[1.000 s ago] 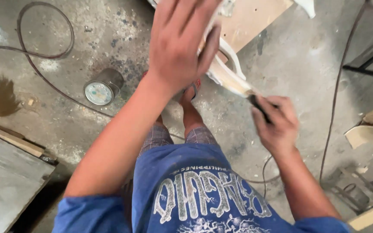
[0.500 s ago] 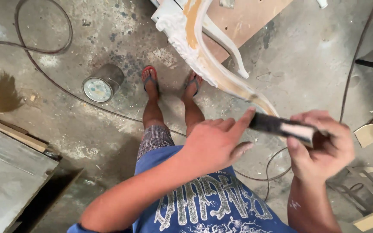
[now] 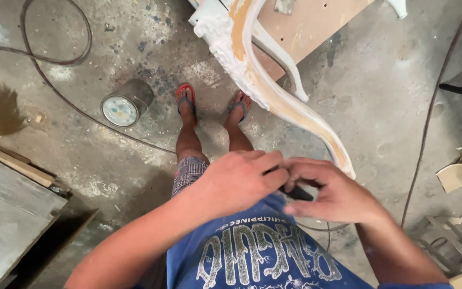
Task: The person folds a sandpaper sheet and uses it to sand the curved edges of a white wooden chair frame. They then switch to a smaller sanding block to continue smoothing the frame's details.
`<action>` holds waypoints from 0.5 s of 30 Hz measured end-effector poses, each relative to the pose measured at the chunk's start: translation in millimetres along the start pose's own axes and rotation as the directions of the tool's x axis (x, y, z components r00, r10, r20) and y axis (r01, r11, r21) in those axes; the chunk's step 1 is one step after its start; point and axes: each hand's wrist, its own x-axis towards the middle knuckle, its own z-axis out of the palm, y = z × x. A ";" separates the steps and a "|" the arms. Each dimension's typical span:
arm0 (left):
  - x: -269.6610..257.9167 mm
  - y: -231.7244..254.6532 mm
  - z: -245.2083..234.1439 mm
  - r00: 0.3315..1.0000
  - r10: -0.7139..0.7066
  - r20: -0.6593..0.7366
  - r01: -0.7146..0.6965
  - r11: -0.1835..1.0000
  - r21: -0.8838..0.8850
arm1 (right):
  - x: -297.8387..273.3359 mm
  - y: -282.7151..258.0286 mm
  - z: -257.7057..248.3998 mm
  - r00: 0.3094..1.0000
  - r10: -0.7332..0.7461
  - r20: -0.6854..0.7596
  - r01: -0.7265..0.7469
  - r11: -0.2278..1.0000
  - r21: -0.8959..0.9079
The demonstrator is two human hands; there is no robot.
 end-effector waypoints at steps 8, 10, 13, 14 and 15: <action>-0.4 -0.7 -0.8 0.939 -0.291 -0.182 0.163 0.845 -0.509 | 6.1 25.1 12.4 0.955 -0.193 -0.226 0.177 0.980 -0.089; 0.4 2.3 -7.9 0.849 -0.511 -0.137 0.137 0.463 -0.876 | 10.8 19.9 10.8 0.902 -0.291 -0.318 0.175 0.921 -0.347; 5.4 7.9 21.8 0.725 -0.675 -0.135 0.059 0.256 -0.965 | 10.5 20.9 11.5 0.859 -0.354 -0.371 0.111 0.834 -0.540; 8.0 7.6 17.6 0.725 -0.675 -0.138 0.058 0.260 -0.964 | 8.8 27.5 11.4 0.858 -0.357 -0.369 0.115 0.834 -0.540; 10.9 7.5 13.3 0.716 -0.676 -0.177 0.047 0.299 -0.953 | 7.0 33.9 11.1 0.834 -0.341 -0.433 0.115 0.876 -0.468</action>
